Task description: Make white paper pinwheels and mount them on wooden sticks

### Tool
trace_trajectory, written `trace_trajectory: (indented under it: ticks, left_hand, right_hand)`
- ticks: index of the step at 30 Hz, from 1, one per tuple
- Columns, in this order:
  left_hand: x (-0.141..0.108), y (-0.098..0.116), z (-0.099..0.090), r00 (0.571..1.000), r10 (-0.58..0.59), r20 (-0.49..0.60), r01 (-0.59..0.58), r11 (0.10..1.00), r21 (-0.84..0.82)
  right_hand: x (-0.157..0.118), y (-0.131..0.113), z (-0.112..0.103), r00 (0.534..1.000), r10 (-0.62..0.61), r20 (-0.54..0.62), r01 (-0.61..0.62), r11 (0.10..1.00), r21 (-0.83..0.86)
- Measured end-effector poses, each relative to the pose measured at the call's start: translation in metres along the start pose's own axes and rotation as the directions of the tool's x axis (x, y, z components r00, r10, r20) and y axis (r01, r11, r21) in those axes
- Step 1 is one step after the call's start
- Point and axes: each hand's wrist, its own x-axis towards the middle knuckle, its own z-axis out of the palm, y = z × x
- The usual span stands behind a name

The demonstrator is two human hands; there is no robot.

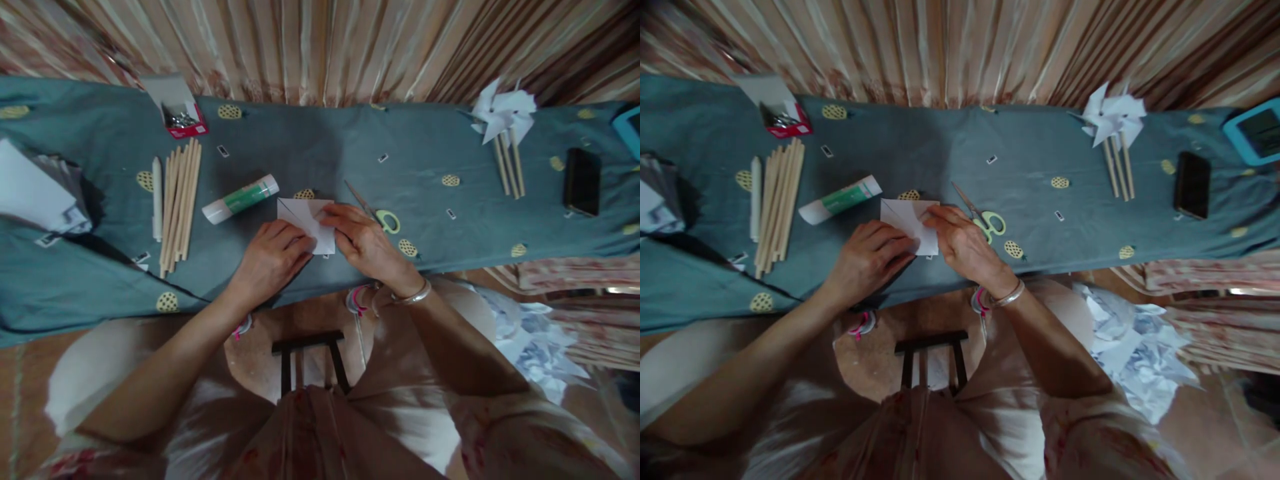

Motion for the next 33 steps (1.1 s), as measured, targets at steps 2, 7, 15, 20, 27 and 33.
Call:
trace_trajectory:
  ticks: [2, 7, 15, 20, 27, 33]
  left_hand:
    - [0.001, 0.001, 0.0, 1.0, 0.014, 0.012, -0.015, 1.0, 0.016]
    - [0.0, 0.004, -0.003, 0.999, 0.029, 0.03, -0.029, 1.0, 0.0]
    - [-0.004, 0.007, -0.007, 0.999, -0.015, 0.037, 0.018, 0.998, -0.068]
    - [-0.018, 0.014, -0.014, 1.0, -0.023, 0.011, 0.025, 0.989, -0.144]
    - [-0.024, 0.018, -0.017, 0.999, -0.005, 0.032, 0.01, 0.989, -0.149]
    - [-0.025, 0.02, -0.016, 0.999, -0.007, 0.032, 0.011, 0.989, -0.149]
  right_hand:
    - [-0.001, 0.001, 0.0, 1.0, 0.008, 0.011, -0.008, 1.0, 0.009]
    - [-0.003, 0.001, -0.004, 0.999, 0.019, 0.05, -0.021, 0.999, 0.04]
    - [-0.013, -0.004, -0.012, 0.994, 0.051, 0.092, -0.065, 0.986, 0.156]
    - [-0.021, -0.008, -0.01, 0.995, 0.035, 0.092, -0.052, 0.981, 0.185]
    - [-0.021, -0.013, -0.001, 0.994, 0.006, 0.11, -0.036, 0.962, 0.272]
    - [-0.017, -0.013, 0.007, 0.995, 0.04, 0.089, -0.066, 0.947, 0.314]
